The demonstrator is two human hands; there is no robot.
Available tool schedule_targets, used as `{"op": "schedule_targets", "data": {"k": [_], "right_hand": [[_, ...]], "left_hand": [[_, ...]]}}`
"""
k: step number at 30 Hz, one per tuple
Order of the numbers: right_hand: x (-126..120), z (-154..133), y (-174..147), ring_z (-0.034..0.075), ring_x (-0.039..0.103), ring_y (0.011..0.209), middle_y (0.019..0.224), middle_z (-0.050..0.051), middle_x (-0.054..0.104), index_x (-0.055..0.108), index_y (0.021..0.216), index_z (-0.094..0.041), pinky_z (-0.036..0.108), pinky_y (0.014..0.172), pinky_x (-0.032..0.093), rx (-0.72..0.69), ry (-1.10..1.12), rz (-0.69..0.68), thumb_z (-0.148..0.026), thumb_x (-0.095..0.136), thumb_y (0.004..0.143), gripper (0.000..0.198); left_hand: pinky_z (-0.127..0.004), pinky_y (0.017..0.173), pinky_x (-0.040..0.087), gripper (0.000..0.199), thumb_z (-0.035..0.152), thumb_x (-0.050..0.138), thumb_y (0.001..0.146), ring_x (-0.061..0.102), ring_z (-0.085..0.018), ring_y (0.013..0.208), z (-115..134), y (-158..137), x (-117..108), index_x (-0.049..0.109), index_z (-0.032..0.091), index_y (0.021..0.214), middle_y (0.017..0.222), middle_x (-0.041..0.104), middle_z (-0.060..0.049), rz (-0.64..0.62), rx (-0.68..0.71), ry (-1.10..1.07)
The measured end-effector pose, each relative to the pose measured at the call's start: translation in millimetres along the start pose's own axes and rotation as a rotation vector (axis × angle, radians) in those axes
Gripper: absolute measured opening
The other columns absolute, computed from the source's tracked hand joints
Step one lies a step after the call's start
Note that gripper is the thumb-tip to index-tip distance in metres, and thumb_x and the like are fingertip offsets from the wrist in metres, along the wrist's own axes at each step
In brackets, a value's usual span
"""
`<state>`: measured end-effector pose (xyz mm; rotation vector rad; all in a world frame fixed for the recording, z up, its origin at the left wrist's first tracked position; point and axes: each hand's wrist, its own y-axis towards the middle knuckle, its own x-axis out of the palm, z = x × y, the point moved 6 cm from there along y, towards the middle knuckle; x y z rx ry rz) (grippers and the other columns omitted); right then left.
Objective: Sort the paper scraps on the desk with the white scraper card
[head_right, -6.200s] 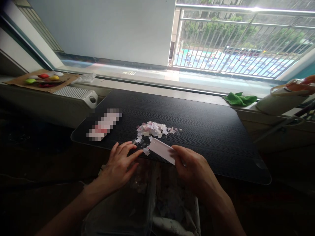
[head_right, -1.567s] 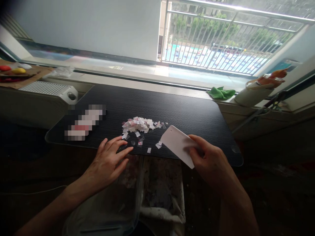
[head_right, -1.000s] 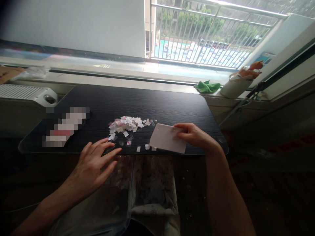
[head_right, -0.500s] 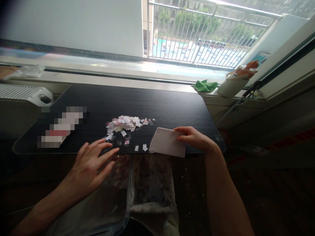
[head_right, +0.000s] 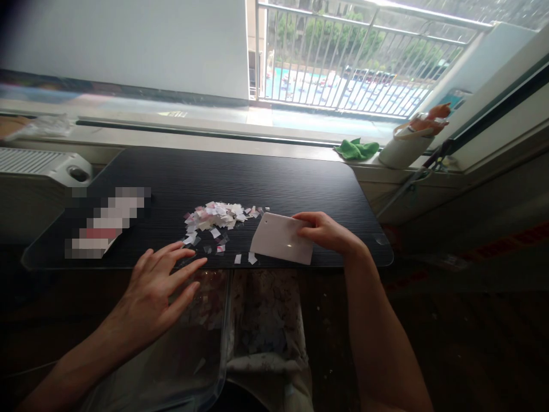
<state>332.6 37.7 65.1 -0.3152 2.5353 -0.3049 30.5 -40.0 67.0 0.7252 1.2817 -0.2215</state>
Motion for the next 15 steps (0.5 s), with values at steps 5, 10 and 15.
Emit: {"op": "schedule_targets", "data": {"k": [5, 10, 15], "right_hand": [[8, -3, 2, 0.021, 0.066, 0.088, 0.101, 0.004, 0.075, 0.073, 0.105, -0.015, 0.027, 0.076, 0.051, 0.012, -0.023, -0.097, -0.024, 0.064, 0.068, 0.04], [4, -10, -15, 0.02, 0.066, 0.08, 0.093, 0.003, 0.075, 0.073, 0.106, -0.016, 0.026, 0.069, 0.052, 0.004, -0.076, -0.131, -0.026, 0.064, 0.07, 0.038], [5, -20, -13, 0.017, 0.065, 0.073, 0.087, 0.003, 0.075, 0.072, 0.109, -0.016, 0.023, 0.062, 0.051, -0.018, -0.082, -0.048, -0.021, 0.062, 0.072, 0.039]], "left_hand": [[-0.063, 0.099, 0.036, 0.032, 0.023, 0.042, 0.091, 0.049, -0.034, 0.121, -1, -1, 1, 0.063, 0.018, 0.115, 0.116, 0.06, -0.014, -0.001, 0.001, 0.0], [-0.062, 0.1, 0.036, 0.032, 0.024, 0.043, 0.091, 0.049, -0.034, 0.122, 0, -1, 2, 0.063, 0.018, 0.115, 0.116, 0.06, -0.014, -0.003, -0.004, -0.01], [-0.062, 0.1, 0.035, 0.032, 0.023, 0.042, 0.091, 0.048, -0.033, 0.122, 1, 0, 2, 0.063, 0.019, 0.115, 0.116, 0.06, -0.014, -0.005, -0.007, -0.015]]}}
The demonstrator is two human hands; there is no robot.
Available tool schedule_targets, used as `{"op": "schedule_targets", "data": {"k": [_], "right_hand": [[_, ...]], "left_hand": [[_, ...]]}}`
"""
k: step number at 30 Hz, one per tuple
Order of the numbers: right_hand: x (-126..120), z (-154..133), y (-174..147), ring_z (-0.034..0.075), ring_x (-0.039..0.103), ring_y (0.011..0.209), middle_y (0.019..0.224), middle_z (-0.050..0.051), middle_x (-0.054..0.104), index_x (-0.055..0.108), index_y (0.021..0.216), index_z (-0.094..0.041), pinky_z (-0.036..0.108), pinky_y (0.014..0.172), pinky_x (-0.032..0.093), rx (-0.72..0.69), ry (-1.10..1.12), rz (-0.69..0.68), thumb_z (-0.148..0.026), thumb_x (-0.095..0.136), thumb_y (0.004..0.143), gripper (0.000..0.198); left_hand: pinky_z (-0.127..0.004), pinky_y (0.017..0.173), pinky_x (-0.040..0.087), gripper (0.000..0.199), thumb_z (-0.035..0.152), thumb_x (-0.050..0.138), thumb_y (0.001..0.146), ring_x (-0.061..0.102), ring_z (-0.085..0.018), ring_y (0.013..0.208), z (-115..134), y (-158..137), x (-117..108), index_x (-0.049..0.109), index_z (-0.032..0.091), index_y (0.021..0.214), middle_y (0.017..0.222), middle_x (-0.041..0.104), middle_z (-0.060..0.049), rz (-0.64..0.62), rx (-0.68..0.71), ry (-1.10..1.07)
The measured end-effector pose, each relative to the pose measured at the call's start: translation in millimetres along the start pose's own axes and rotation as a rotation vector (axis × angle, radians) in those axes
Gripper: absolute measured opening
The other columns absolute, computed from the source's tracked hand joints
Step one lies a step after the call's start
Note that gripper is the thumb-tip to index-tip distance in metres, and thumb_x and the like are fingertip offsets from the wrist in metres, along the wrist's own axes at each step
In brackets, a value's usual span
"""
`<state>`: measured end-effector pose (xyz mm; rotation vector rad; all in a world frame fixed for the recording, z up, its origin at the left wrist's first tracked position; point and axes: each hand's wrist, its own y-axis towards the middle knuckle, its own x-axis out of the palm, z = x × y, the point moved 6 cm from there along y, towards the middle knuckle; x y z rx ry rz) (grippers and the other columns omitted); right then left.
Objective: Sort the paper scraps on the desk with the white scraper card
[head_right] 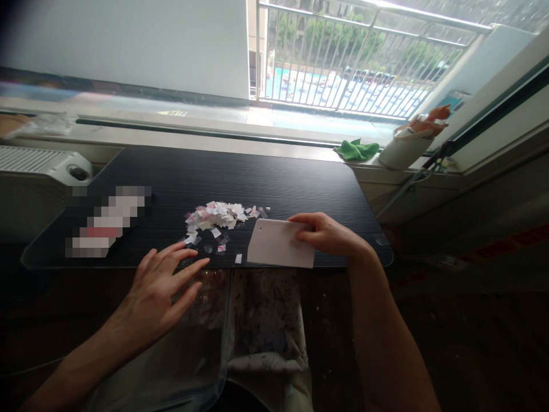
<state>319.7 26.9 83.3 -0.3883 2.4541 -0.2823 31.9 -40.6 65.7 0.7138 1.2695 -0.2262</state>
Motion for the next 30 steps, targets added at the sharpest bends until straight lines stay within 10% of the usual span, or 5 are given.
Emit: {"op": "schedule_targets", "data": {"k": [13, 21, 30], "right_hand": [[15, -16, 21, 0.018, 0.067, 0.081, 0.09, 0.001, 0.076, 0.074, 0.105, -0.018, 0.024, 0.07, 0.051, -0.102, -0.064, -0.176, -0.018, 0.059, 0.072, 0.036], [-2, -1, -79, 0.016, 0.061, 0.053, 0.075, 0.003, 0.074, 0.071, 0.114, -0.019, 0.026, 0.05, 0.049, 0.05, -0.338, 0.413, -0.034, 0.055, 0.08, 0.041], [58, -24, -110, 0.021, 0.07, 0.068, 0.088, 0.005, 0.077, 0.067, 0.116, -0.022, 0.028, 0.068, 0.055, -0.001, -0.38, 0.545, -0.028, 0.048, 0.086, 0.036]], "left_hand": [[-0.062, 0.102, 0.034, 0.034, 0.025, 0.044, 0.09, 0.049, -0.034, 0.122, -6, -4, 1, 0.065, 0.02, 0.116, 0.117, 0.061, -0.014, -0.017, -0.037, -0.019], [-0.062, 0.103, 0.033, 0.033, 0.023, 0.044, 0.09, 0.048, -0.034, 0.123, 0, -2, 4, 0.065, 0.018, 0.115, 0.117, 0.061, -0.014, -0.023, -0.028, -0.048], [-0.063, 0.105, 0.031, 0.033, 0.022, 0.044, 0.09, 0.046, -0.033, 0.125, 16, 10, -3, 0.065, 0.018, 0.115, 0.119, 0.061, -0.013, -0.024, 0.003, -0.092]]}}
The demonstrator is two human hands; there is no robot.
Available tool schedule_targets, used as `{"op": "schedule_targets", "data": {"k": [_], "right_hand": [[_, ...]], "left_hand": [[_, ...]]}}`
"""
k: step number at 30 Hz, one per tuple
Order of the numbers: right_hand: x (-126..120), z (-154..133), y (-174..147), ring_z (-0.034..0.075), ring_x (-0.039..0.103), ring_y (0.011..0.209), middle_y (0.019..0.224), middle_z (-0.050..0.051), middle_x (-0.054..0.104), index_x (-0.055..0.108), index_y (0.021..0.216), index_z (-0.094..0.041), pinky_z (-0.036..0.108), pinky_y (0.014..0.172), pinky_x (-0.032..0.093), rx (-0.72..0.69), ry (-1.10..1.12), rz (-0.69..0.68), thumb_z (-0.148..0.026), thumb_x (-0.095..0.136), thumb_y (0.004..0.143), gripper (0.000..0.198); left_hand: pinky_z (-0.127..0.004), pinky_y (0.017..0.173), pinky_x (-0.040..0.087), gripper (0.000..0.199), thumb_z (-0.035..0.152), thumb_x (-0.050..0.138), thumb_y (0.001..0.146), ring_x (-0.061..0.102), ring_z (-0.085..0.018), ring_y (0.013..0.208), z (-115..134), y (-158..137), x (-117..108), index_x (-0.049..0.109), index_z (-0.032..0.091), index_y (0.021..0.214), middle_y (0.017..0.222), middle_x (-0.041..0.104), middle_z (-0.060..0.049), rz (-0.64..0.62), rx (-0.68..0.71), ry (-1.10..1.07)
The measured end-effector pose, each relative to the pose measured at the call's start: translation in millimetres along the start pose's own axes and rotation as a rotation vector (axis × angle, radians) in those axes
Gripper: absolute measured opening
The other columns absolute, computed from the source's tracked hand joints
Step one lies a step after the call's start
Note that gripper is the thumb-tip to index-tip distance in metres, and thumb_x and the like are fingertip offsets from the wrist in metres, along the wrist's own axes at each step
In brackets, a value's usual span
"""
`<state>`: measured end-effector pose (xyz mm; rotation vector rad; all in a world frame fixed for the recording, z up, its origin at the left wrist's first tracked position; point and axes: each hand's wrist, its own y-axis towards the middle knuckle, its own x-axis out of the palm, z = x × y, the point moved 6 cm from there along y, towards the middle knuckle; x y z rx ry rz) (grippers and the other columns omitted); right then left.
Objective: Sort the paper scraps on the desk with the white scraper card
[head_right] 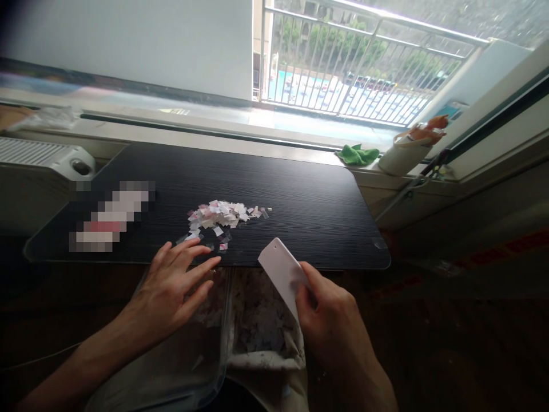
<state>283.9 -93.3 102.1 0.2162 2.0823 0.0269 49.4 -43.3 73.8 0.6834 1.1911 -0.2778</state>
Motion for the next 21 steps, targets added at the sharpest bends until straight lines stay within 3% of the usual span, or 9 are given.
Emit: {"op": "schedule_targets", "data": {"k": [6, 11, 16, 19, 21], "right_hand": [[18, -20, 1, 0.023, 0.072, 0.08, 0.098, 0.008, 0.076, 0.066, 0.118, -0.02, 0.03, 0.075, 0.056, -0.075, 0.075, 0.021, -0.026, 0.045, 0.088, 0.037], [-5, -1, 6, 0.022, 0.071, 0.071, 0.095, 0.006, 0.077, 0.066, 0.117, -0.023, 0.03, 0.067, 0.056, 0.025, 0.004, 0.157, -0.031, 0.05, 0.087, 0.035], [-10, 9, 4, 0.02, 0.068, 0.06, 0.095, 0.006, 0.077, 0.067, 0.117, -0.02, 0.028, 0.057, 0.054, 0.081, 0.004, 0.115, -0.031, 0.048, 0.087, 0.037], [-6, 12, 2, 0.022, 0.071, 0.068, 0.1, 0.007, 0.077, 0.066, 0.118, -0.021, 0.03, 0.06, 0.055, 0.087, 0.031, 0.121, -0.031, 0.051, 0.086, 0.037], [-2, 14, 3, 0.024, 0.072, 0.078, 0.105, 0.008, 0.076, 0.066, 0.118, -0.021, 0.033, 0.069, 0.057, 0.068, 0.071, 0.133, -0.031, 0.052, 0.086, 0.036]], "left_hand": [[-0.063, 0.105, 0.032, 0.033, 0.021, 0.043, 0.09, 0.047, -0.032, 0.123, -1, -3, 3, 0.067, 0.017, 0.112, 0.117, 0.062, -0.015, 0.007, -0.02, 0.009], [-0.063, 0.109, 0.027, 0.036, 0.018, 0.047, 0.087, 0.044, -0.033, 0.128, 11, 7, 19, 0.065, 0.018, 0.118, 0.123, 0.06, -0.015, -0.061, 0.048, 0.008], [-0.062, 0.113, 0.022, 0.039, 0.018, 0.055, 0.085, 0.042, -0.032, 0.132, 23, 19, 36, 0.063, 0.02, 0.123, 0.128, 0.059, -0.014, -0.143, 0.085, 0.025], [-0.061, 0.115, 0.019, 0.038, 0.019, 0.058, 0.083, 0.042, -0.032, 0.132, 17, 14, 35, 0.064, 0.021, 0.121, 0.127, 0.06, -0.013, -0.138, 0.067, 0.063], [-0.061, 0.115, 0.019, 0.038, 0.02, 0.058, 0.083, 0.044, -0.032, 0.131, 7, 4, 29, 0.064, 0.022, 0.121, 0.126, 0.06, -0.013, -0.118, 0.047, 0.094]]}}
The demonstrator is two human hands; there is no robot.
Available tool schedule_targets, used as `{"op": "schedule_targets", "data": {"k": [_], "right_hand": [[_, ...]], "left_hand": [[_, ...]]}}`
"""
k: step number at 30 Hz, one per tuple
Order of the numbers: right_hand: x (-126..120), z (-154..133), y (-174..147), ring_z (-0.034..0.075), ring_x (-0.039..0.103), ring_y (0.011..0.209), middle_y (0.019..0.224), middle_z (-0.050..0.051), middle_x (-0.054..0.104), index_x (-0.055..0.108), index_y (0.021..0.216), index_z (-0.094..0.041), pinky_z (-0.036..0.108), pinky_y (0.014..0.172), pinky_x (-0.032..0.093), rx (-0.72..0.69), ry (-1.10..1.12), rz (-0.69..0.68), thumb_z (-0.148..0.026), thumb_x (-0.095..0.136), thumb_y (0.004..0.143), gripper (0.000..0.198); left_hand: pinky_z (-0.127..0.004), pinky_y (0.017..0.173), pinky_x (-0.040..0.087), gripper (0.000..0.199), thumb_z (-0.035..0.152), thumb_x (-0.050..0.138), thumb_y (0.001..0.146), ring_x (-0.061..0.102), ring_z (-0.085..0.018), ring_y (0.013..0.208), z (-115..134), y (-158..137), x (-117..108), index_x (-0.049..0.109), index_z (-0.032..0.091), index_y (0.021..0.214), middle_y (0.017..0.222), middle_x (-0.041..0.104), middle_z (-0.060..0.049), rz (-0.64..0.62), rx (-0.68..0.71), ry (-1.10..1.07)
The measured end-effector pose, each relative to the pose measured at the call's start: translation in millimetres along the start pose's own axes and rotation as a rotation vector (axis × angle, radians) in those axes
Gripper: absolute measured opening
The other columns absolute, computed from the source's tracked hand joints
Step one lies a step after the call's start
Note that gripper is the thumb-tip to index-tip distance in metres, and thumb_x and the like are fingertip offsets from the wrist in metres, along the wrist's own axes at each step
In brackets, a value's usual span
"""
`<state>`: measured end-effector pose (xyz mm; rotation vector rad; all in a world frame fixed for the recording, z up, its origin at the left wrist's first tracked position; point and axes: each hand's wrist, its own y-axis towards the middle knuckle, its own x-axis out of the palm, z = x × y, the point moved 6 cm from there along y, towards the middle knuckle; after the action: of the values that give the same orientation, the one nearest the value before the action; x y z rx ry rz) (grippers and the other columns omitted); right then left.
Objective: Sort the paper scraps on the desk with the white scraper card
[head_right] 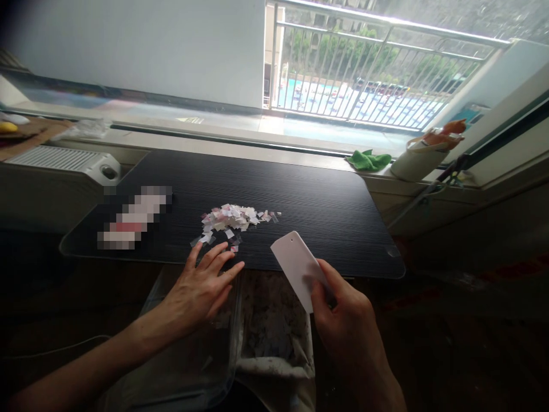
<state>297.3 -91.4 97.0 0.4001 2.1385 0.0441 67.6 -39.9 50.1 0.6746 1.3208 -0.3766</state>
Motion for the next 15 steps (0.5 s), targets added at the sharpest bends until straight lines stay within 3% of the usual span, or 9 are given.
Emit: {"op": "schedule_targets", "data": {"k": [3, 7, 15], "right_hand": [[12, -2, 4, 0.026, 0.072, 0.09, 0.108, 0.008, 0.075, 0.065, 0.118, -0.022, 0.036, 0.083, 0.057, -0.049, 0.088, -0.029, -0.03, 0.053, 0.086, 0.035], [29, -20, 15, 0.024, 0.072, 0.091, 0.103, 0.006, 0.076, 0.065, 0.118, -0.024, 0.035, 0.088, 0.055, -0.156, 0.155, -0.103, -0.028, 0.053, 0.087, 0.034], [48, -53, 35, 0.022, 0.072, 0.092, 0.103, 0.008, 0.076, 0.066, 0.116, -0.018, 0.031, 0.083, 0.054, -0.333, 0.058, -0.177, -0.02, 0.047, 0.087, 0.035]], "left_hand": [[-0.063, 0.111, 0.023, 0.038, 0.018, 0.052, 0.086, 0.046, -0.033, 0.128, -21, -16, -8, 0.064, 0.02, 0.121, 0.123, 0.062, -0.014, 0.023, -0.074, 0.055], [-0.066, 0.107, 0.028, 0.037, 0.017, 0.047, 0.086, 0.046, -0.035, 0.128, -40, -21, -16, 0.065, 0.018, 0.119, 0.121, 0.062, -0.017, 0.042, -0.18, 0.107], [-0.065, 0.108, 0.028, 0.038, 0.015, 0.047, 0.088, 0.043, -0.033, 0.13, -19, -2, -9, 0.062, 0.021, 0.123, 0.123, 0.059, -0.014, 0.019, -0.116, 0.036]]}}
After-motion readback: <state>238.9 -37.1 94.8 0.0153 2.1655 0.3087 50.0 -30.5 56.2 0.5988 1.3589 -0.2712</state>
